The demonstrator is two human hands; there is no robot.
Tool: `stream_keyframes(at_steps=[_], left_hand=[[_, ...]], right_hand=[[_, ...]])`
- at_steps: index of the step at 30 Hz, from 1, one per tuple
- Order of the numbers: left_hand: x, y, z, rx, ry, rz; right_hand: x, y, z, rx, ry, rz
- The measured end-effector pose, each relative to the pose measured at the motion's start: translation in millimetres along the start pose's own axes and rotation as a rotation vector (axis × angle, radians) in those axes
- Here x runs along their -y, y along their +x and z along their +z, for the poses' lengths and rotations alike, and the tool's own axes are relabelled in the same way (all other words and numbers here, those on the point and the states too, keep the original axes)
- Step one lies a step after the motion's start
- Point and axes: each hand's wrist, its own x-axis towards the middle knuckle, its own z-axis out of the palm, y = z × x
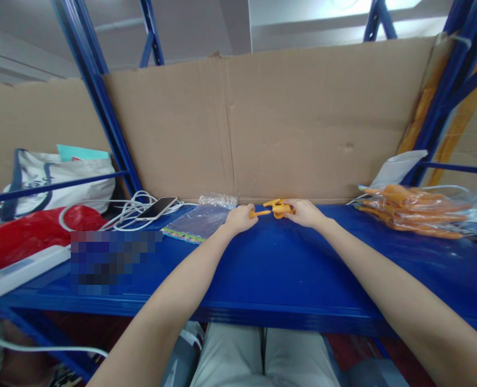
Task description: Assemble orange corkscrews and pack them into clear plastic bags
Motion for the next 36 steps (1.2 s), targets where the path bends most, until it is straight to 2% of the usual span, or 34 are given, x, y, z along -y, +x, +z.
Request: stream_keyframes(at_steps=[3,11,15,20,25,31,33,36], left_hand=[[-1,0,-0.2,-0.004,0.002,0.01],[3,1,1.2,-0.018,0.0,-0.001],[2,0,1.3,-0.031,-0.001,0.01],[0,0,1.9,-0.047,-0.009,0.045],[-1,0,2.8,-0.081,-0.034,0.124],[0,0,1.9,-0.102,-0.043,0.127],[0,0,1.7,-0.106,-0.046,0.119],[1,0,2.1,-0.114,-0.057,0.111]], right_hand=[[3,0,-3,0.013,-0.041,0.007],[-6,-5,-10,0.076,-0.185,0.168],[-11,-5,-8,0.071,-0.174,0.157],[-6,0,0,-0.003,-0.06,0.033],[0,3,5,-0.026,0.029,-0.076],[-1,3,8,-0.001,0.12,-0.02],[-4,6,12,0.002,0.227,0.011],[-12,12,22,0.012,0.507,0.076]])
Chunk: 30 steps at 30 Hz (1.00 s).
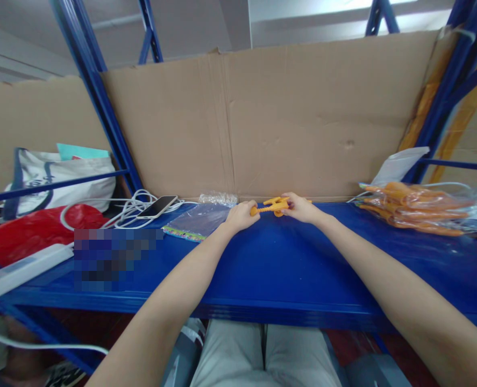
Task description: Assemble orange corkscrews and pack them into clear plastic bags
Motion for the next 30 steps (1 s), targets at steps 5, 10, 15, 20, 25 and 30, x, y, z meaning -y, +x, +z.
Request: stream_keyframes(at_steps=[5,10,15,20,25,30], left_hand=[[1,1,1.6,-0.016,-0.01,0.003],[3,1,2.2,-0.038,-0.031,0.025],[5,1,3.0,-0.056,-0.046,0.06],[4,1,3.7,-0.066,-0.043,0.088],[2,1,4.0,-0.066,-0.04,0.099],[3,2,4.0,-0.063,-0.061,0.065]], right_hand=[[-9,3,-3,0.121,0.428,0.13],[-3,-7,-17,0.201,0.505,0.255],[3,-12,-22,0.292,0.514,0.307],[9,-12,-22,0.296,0.563,0.412],[12,-12,-18,0.279,0.5,0.482],[10,-7,-14,0.282,0.453,0.504]])
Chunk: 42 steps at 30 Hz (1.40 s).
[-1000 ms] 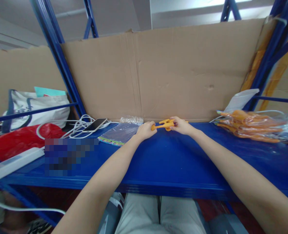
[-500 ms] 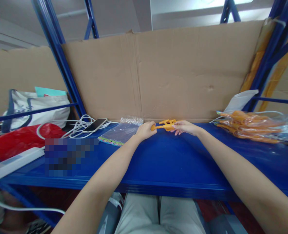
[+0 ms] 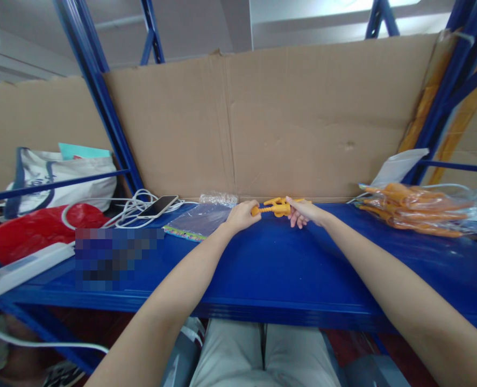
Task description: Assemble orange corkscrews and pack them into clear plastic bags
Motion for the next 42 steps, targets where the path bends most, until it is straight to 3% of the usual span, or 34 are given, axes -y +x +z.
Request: stream_keyframes(at_steps=[6,13,19,27,33,42], left_hand=[[1,1,-0.5,0.004,-0.008,-0.019],[-1,-1,-3.7,0.02,0.009,-0.017],[-3,-2,-4.8,0.04,0.045,-0.001],[0,-1,-3.5,0.018,0.034,0.002],[-1,-1,-4.3,0.038,0.046,-0.023],[-2,-1,-5.6,0.026,0.035,-0.06]], right_hand=[[1,-5,-7,0.104,0.078,0.057],[-3,-12,-12,0.099,0.177,-0.1],[-2,-9,-6,0.137,0.193,0.001],[0,-2,0,0.067,0.125,0.03],[2,-10,-4,0.174,0.153,0.074],[-9,-7,-8,0.1,0.206,-0.094]])
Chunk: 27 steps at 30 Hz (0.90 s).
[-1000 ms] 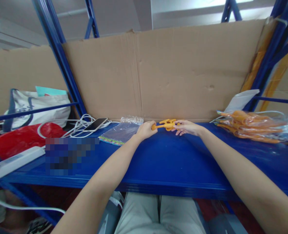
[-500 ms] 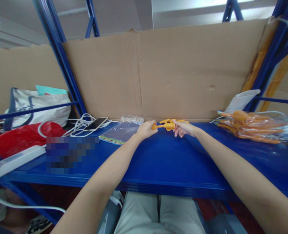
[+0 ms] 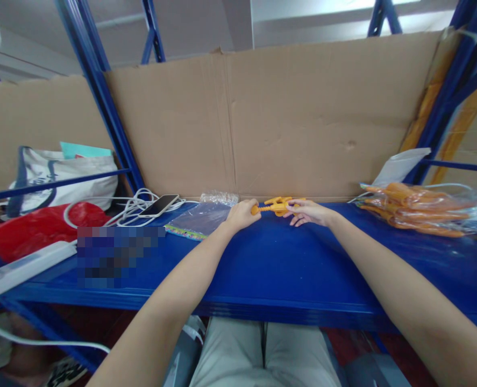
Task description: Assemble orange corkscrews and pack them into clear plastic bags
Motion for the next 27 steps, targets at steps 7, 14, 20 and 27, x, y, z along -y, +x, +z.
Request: stream_keyframes(at_steps=[7,14,20,27], left_hand=[[-0.4,-0.4,-0.6,-0.012,-0.018,-0.013],[-0.5,-1.9,-0.2,-0.016,-0.016,0.008],[0.5,-0.7,3.9,-0.049,-0.013,-0.011],[0.8,0.5,6.8,-0.079,-0.002,-0.024]], right_hand=[[1.9,1.3,1.6,-0.015,0.041,-0.007],[5.9,-0.9,4.9,-0.055,0.027,0.007],[7.1,-0.9,7.2,-0.054,0.026,0.002],[7.1,0.4,7.8,-0.048,0.026,-0.012]])
